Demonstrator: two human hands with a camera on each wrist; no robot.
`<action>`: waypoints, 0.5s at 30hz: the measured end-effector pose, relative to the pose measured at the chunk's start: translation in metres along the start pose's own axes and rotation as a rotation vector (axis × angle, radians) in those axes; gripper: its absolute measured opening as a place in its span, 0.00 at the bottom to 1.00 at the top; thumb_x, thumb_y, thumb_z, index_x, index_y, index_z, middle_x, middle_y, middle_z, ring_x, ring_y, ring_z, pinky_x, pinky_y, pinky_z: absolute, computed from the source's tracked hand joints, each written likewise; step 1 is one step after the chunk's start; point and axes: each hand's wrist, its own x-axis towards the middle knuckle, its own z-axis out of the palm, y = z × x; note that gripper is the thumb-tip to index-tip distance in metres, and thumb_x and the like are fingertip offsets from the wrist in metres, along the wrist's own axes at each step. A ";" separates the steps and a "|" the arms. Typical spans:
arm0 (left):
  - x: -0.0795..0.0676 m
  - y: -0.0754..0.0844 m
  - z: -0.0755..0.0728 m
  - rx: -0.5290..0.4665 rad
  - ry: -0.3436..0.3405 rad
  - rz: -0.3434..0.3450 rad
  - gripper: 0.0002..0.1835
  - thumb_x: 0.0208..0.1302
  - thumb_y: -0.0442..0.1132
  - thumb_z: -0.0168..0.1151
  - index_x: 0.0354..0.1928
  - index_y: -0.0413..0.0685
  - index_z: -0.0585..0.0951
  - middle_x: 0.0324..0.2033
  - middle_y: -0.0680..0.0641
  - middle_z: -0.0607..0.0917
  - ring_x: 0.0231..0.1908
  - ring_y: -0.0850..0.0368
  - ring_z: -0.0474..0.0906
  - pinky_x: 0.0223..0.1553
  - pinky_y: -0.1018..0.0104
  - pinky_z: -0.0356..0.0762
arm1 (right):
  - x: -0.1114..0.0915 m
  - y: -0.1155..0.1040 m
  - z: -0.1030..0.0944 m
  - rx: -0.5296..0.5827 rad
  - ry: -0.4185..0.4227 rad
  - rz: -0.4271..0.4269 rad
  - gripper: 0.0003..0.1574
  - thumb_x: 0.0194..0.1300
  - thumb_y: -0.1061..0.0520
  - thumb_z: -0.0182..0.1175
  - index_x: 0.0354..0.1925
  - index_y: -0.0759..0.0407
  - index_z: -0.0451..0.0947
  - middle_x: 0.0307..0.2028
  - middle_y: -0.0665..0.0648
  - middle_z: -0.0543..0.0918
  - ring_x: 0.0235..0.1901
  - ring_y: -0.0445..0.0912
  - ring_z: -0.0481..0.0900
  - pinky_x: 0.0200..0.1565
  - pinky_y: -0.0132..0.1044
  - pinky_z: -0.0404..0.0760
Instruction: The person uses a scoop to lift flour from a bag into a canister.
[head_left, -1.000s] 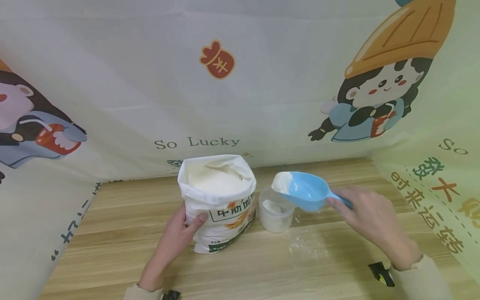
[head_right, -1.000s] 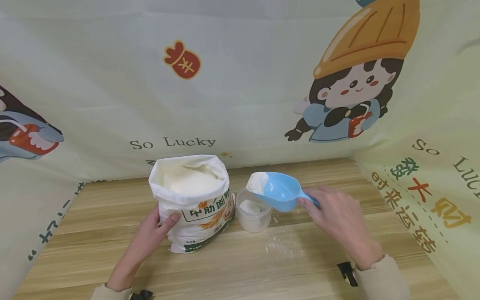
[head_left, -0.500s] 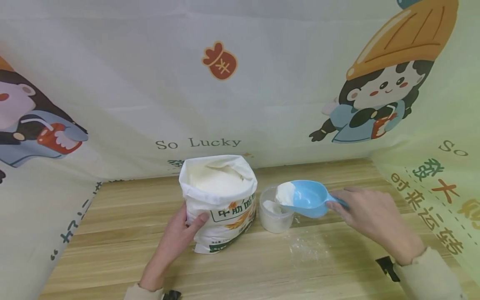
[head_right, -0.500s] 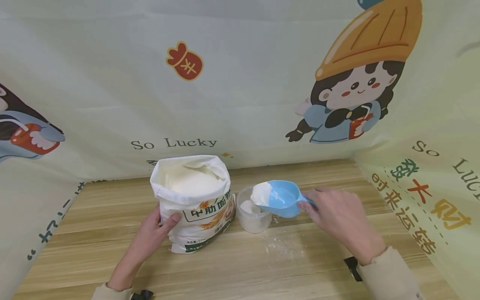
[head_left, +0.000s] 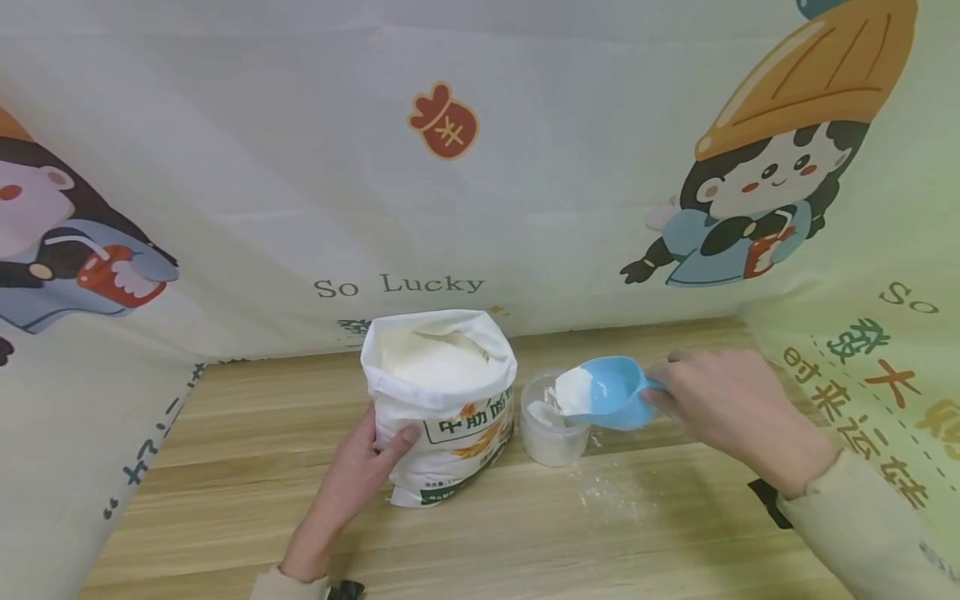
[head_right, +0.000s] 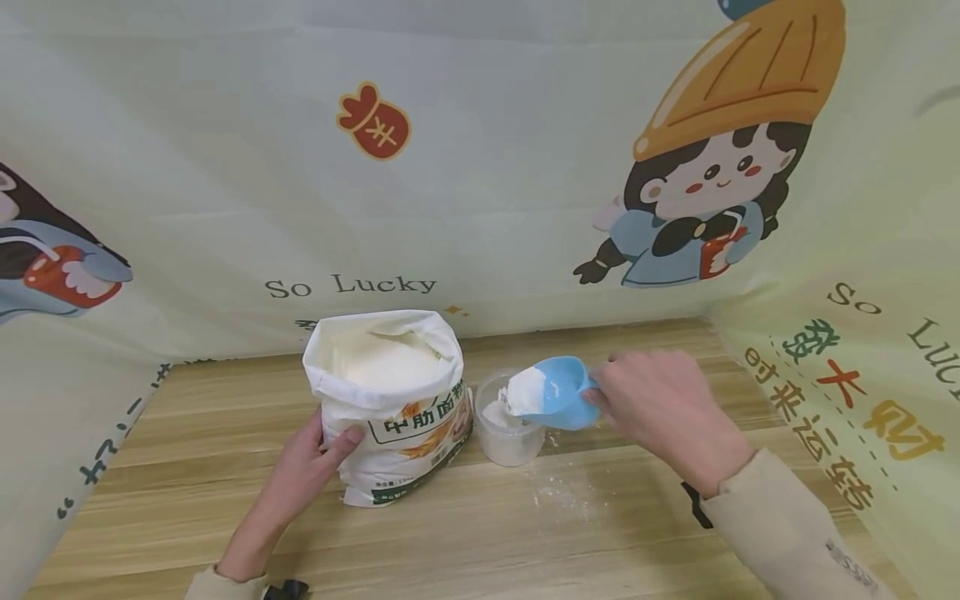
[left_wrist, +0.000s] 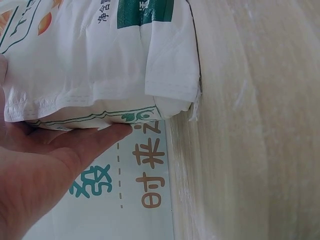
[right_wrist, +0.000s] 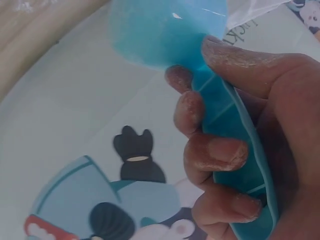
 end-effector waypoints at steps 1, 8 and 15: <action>0.000 0.000 0.000 0.000 0.001 0.001 0.30 0.76 0.49 0.62 0.73 0.46 0.68 0.62 0.36 0.81 0.60 0.37 0.79 0.57 0.38 0.79 | 0.002 -0.002 -0.001 -0.007 -0.006 -0.002 0.24 0.65 0.49 0.73 0.21 0.46 0.69 0.19 0.46 0.66 0.15 0.43 0.62 0.16 0.39 0.61; 0.001 -0.001 0.000 -0.004 0.002 0.001 0.30 0.76 0.50 0.62 0.72 0.46 0.69 0.62 0.37 0.81 0.60 0.37 0.79 0.57 0.39 0.79 | 0.016 -0.012 -0.012 -0.045 -0.048 -0.032 0.25 0.62 0.48 0.75 0.19 0.46 0.70 0.17 0.46 0.66 0.16 0.44 0.62 0.16 0.38 0.61; 0.001 -0.001 0.000 0.011 0.010 0.007 0.29 0.76 0.49 0.62 0.71 0.45 0.70 0.61 0.36 0.82 0.59 0.37 0.80 0.56 0.39 0.80 | 0.029 -0.025 -0.019 -0.095 -0.084 -0.050 0.32 0.61 0.47 0.76 0.14 0.48 0.65 0.15 0.47 0.62 0.16 0.43 0.59 0.16 0.37 0.62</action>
